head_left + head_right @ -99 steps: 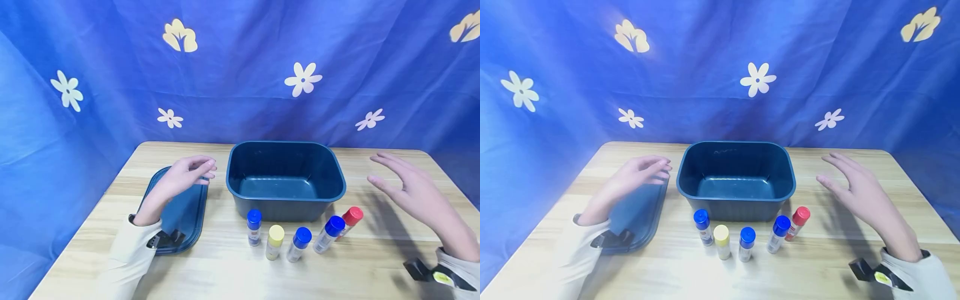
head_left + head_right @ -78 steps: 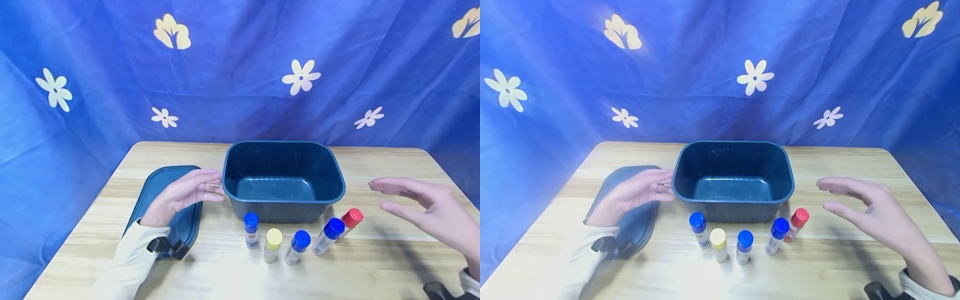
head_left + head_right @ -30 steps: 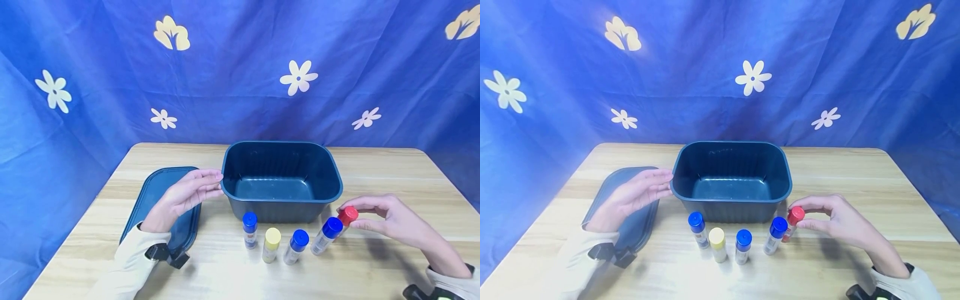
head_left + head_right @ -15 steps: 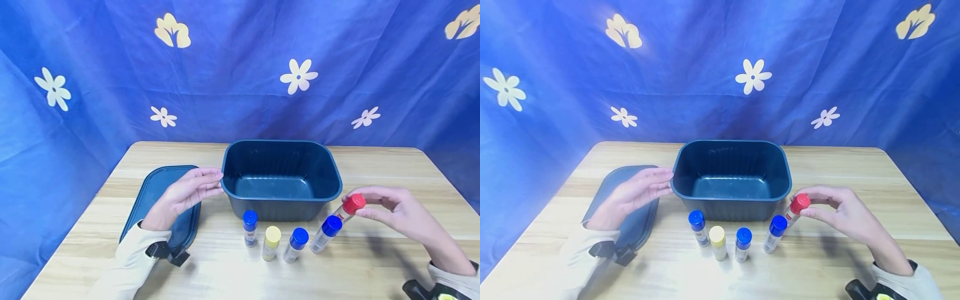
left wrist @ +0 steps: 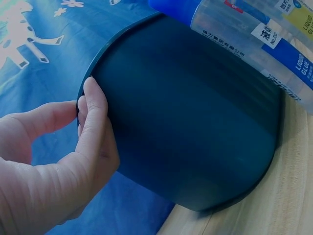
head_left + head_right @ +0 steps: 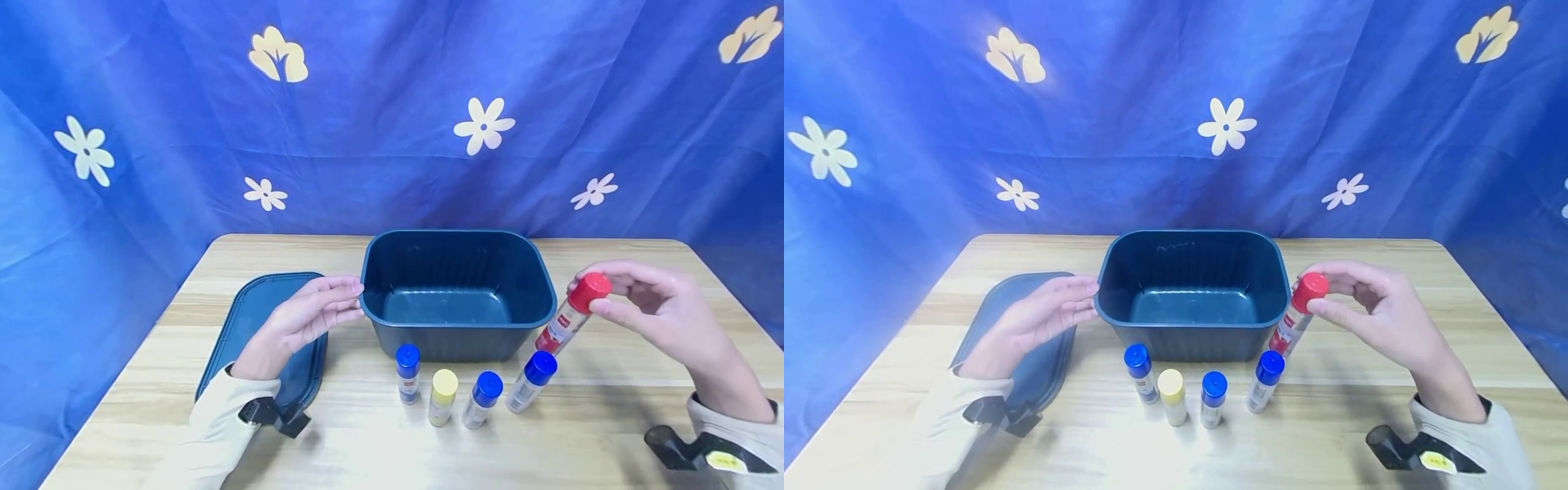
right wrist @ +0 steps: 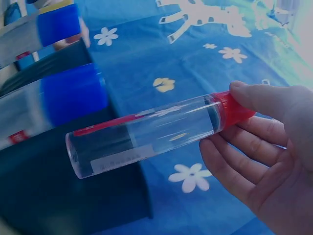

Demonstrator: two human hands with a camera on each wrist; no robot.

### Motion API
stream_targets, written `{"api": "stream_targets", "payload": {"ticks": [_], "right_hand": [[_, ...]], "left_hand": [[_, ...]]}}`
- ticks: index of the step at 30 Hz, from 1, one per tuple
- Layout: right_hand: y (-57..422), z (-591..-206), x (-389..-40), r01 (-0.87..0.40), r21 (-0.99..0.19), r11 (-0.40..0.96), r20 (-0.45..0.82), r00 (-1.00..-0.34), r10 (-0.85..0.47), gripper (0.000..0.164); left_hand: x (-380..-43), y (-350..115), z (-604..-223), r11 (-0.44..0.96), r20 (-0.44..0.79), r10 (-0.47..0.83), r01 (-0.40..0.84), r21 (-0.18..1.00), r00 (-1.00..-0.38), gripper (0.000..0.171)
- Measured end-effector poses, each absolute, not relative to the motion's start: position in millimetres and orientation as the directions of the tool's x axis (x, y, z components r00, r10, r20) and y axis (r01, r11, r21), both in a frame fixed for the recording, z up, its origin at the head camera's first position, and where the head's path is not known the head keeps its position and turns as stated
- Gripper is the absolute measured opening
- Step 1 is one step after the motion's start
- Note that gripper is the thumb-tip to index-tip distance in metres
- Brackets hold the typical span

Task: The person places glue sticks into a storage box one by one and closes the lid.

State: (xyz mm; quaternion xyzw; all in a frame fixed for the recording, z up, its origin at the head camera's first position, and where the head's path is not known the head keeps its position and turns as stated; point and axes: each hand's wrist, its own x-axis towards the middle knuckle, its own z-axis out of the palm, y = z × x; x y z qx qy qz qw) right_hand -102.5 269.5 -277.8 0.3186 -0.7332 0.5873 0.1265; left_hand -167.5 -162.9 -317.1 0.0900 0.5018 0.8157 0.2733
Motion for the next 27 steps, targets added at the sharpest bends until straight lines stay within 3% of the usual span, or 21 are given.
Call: {"api": "stream_targets", "payload": {"ticks": [3, 5, 9, 11, 18, 24, 27], "right_hand": [[266, -271, -109, -0.636, -0.771, 0.019, 0.599, -0.736, -0.315, 0.037], [263, -265, -112, -0.654, -0.755, 0.042, 0.616, -0.73, -0.295, 0.036], [255, -252, -116, -0.643, -0.719, 0.265, 0.601, -0.766, -0.229, 0.034], [250, -246, -118, -0.611, -0.729, 0.309, 0.582, -0.791, -0.19, 0.034], [238, -238, -130, -0.622, -0.78, 0.073, 0.615, -0.783, -0.098, 0.031], [229, -250, -139, -0.661, -0.747, 0.067, 0.643, -0.745, -0.178, 0.032], [227, -263, -139, -0.666, -0.731, 0.153, 0.63, -0.743, -0.224, 0.033]], "left_hand": [[-168, -163, -319, -0.349, -0.127, 0.544, -0.362, 0.865, -0.829, 0.017], [-168, -163, -319, -0.35, -0.126, 0.55, -0.365, 0.863, -0.826, 0.016], [-169, -165, -319, -0.355, -0.113, 0.557, -0.359, 0.864, -0.823, 0.017], [-171, -166, -318, -0.356, -0.103, 0.558, -0.349, 0.867, -0.824, 0.017], [-177, -164, -313, -0.359, -0.069, 0.567, -0.322, 0.876, -0.821, 0.016], [-175, -164, -313, -0.34, -0.092, 0.549, -0.323, 0.883, -0.831, 0.018], [-173, -162, -315, -0.323, -0.122, 0.543, -0.342, 0.883, -0.83, 0.016]]}}
